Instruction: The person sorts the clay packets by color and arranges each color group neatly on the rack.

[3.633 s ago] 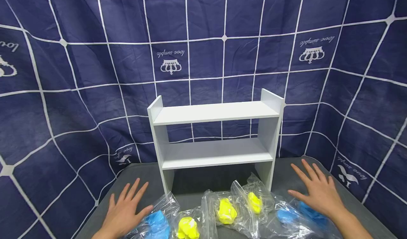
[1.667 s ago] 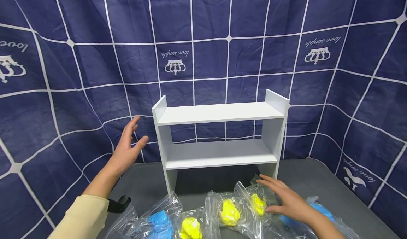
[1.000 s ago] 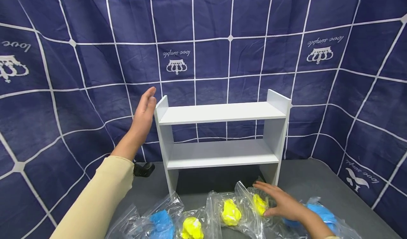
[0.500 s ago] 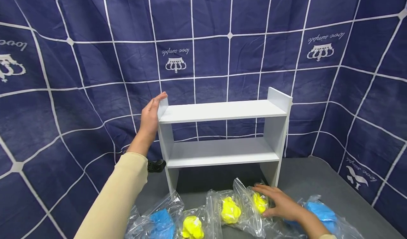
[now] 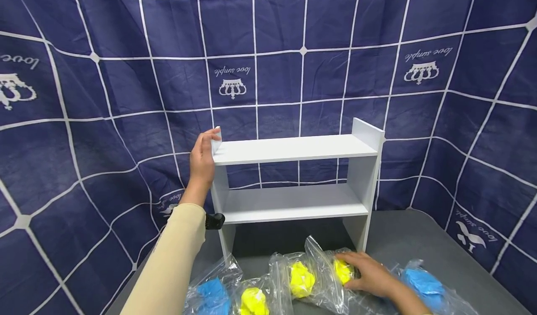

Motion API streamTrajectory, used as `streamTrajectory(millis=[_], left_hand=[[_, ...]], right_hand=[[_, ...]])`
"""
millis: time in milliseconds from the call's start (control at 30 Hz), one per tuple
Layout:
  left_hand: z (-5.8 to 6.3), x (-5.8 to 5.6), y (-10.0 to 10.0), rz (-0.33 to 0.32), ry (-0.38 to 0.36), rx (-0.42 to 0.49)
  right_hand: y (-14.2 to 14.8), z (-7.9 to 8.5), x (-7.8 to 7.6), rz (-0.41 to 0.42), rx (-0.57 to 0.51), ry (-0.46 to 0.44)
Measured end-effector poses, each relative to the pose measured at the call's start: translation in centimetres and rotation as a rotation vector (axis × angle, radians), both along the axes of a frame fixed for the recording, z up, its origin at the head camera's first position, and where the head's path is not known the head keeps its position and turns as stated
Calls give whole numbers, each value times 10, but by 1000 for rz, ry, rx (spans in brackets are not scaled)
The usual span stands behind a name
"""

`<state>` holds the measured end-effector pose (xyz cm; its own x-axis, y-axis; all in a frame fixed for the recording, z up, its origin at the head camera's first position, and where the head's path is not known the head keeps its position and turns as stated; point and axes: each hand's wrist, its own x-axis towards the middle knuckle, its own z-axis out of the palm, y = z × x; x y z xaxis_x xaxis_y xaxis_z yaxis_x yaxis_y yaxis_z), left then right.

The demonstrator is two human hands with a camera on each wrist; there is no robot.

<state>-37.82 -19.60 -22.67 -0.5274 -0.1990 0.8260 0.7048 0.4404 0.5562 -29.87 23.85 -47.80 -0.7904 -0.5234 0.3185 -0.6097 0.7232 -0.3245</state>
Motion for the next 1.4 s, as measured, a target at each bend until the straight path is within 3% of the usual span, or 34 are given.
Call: streamTrajectory(millis=[233,500,767,1000,1233,1400], left_hand=[[-2,-4,0,-34,83,-13],[-3,-3,1,-24,65,-27],[-4,-6,8,-34,89,-18],[-6,-2,4,-22,94,1],[-8,-3,3,-34,113,2],[-7,-5,2,-28,133,19]], right_hand=[[-4,-2,2,-62,12,26],[-6,-4,3,-119,10,66],[-5,-1,7,-171,-17,171],[-10,17,11,-179,-47,309],[-8,40,21,-218,-70,339],[-7,56,22,-211,-80,431]])
